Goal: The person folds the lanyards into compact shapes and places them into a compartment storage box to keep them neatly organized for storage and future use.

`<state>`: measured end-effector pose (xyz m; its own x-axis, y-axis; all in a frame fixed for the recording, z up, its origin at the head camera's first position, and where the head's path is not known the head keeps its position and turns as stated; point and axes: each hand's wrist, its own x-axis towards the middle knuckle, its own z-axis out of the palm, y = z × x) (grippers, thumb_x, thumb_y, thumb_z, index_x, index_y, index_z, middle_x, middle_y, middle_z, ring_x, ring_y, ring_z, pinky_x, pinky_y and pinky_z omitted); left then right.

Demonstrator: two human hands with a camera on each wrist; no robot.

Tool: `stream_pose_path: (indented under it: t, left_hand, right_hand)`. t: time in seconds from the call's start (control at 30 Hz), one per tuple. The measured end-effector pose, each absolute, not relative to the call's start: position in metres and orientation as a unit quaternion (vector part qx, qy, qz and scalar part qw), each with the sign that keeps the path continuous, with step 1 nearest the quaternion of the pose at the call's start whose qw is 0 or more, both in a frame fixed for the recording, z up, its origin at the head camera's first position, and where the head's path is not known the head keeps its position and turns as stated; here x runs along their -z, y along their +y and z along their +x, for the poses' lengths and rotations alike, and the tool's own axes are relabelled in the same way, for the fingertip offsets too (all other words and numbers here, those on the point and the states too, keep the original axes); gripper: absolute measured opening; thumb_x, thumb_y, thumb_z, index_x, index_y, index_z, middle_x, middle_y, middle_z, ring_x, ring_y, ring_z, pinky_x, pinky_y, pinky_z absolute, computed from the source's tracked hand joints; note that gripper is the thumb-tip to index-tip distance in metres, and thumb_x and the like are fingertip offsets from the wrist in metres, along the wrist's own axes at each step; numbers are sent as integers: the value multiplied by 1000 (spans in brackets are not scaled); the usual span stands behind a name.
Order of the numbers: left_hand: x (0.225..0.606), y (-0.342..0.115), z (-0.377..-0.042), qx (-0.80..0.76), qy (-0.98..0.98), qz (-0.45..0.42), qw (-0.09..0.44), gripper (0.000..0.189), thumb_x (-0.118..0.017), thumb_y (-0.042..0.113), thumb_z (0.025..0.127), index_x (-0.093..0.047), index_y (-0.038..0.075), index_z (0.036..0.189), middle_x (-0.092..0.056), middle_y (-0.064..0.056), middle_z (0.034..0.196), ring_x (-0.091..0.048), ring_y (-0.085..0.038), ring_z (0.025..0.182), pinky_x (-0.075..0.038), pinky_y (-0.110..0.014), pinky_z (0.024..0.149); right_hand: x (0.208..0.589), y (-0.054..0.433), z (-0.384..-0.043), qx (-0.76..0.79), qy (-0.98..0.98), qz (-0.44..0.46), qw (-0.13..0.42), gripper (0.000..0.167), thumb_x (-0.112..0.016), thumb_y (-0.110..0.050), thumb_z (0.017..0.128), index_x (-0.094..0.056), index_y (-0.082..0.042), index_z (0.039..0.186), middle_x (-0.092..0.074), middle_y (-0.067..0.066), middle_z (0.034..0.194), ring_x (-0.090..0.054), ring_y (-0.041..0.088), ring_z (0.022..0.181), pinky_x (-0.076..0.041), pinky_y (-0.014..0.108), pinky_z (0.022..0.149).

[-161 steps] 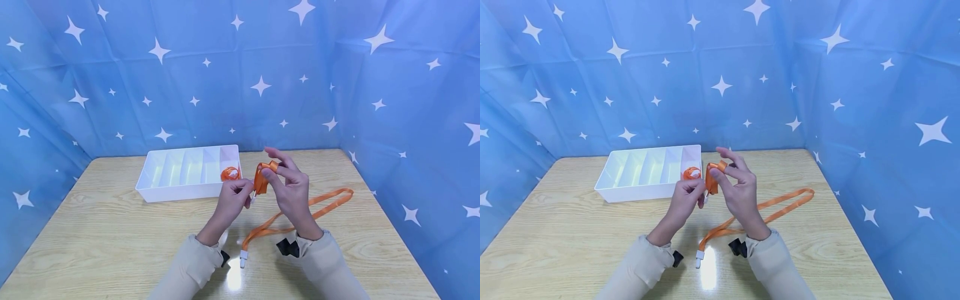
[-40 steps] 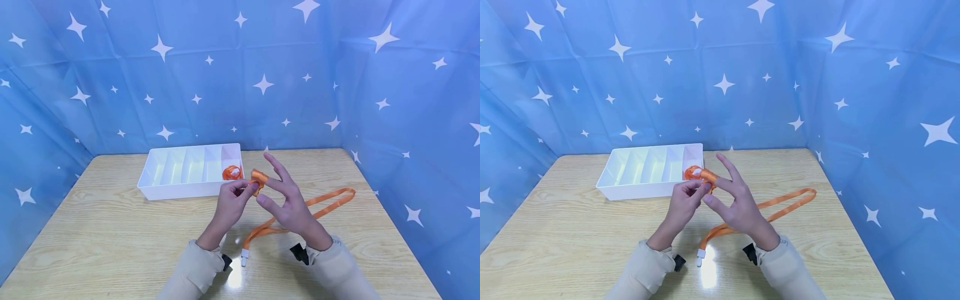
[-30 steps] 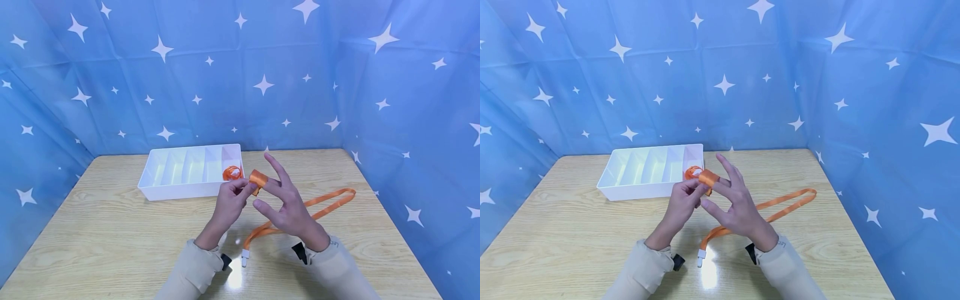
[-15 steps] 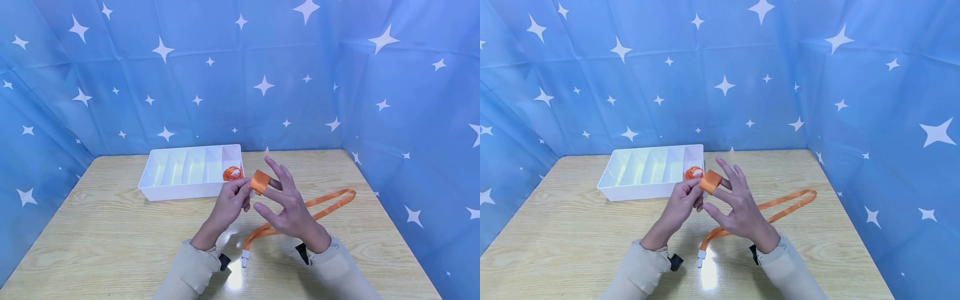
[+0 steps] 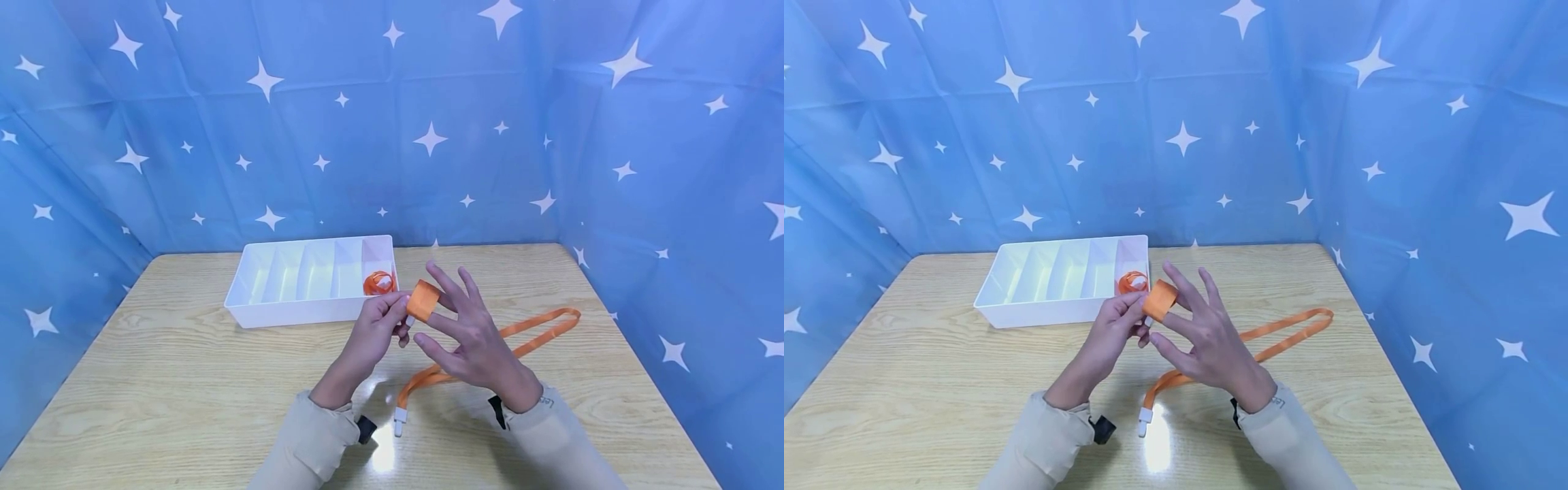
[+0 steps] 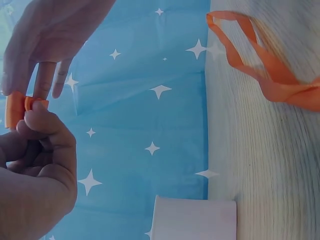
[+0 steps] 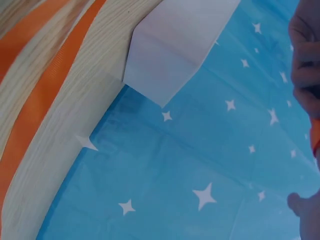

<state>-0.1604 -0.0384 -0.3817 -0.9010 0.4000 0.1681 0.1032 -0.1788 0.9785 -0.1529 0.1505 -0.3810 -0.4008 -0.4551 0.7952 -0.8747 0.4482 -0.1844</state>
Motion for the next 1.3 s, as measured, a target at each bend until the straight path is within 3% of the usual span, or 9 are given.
stream_pose_path:
  t: [0.2, 0.4, 0.5, 0.8, 1.03, 1.3]
  left_hand:
    - [380, -38, -160, -764, 610, 178, 114, 43, -41, 26, 108, -61, -12, 114, -48, -2, 75, -45, -12, 64, -45, -21, 55]
    - [385, -35, -162, -734, 644, 199, 84, 36, -68, 27, 95, -68, -4, 111, -57, -3, 77, -47, -13, 65, -43, -21, 54]
    - [386, -34, -163, -723, 655, 205, 77, 33, -74, 27, 90, -69, -1, 108, -58, -5, 80, -48, -14, 66, -42, -21, 54]
    - [382, -35, -162, -731, 647, 203, 81, 26, -72, 23, 93, -70, 0, 103, -60, -7, 81, -49, -14, 67, -43, -21, 55]
    - [386, -36, -162, -745, 629, 203, 90, 28, -70, 21, 94, -69, -3, 108, -62, -3, 83, -48, -13, 66, -42, -21, 53]
    - [393, -41, -166, -745, 611, 252, 90, 34, -70, 23, 95, -68, -6, 112, -66, 0, 86, -47, -12, 62, -43, -21, 54]
  right_hand:
    - [381, 151, -154, -266, -788, 430, 351, 40, -52, -40, 101, -77, -8, 101, -41, 21, 152, -66, 32, 113, -19, 66, 112]
    - [379, 152, -153, -221, -807, 426, 344, 39, -49, -40, 102, -75, -12, 111, -40, 18, 154, -56, 30, 127, -21, 66, 112]
    - [379, 152, -153, -215, -812, 425, 339, 39, -48, -39, 103, -72, -13, 120, -40, 18, 154, -56, 30, 127, -21, 64, 113]
    - [378, 152, -148, -277, -810, 423, 298, 45, -51, -40, 102, -72, -6, 120, -43, 19, 151, -56, 31, 125, -24, 53, 117]
    - [381, 151, -149, -368, -755, 461, 287, 42, -58, -29, 100, -65, 2, 127, -42, 26, 149, -43, 36, 137, -40, 30, 109]
    - [385, 151, -148, -459, -698, 466, 290, 41, -60, -25, 100, -66, 10, 121, -43, 32, 144, -50, 35, 132, -45, 33, 103]
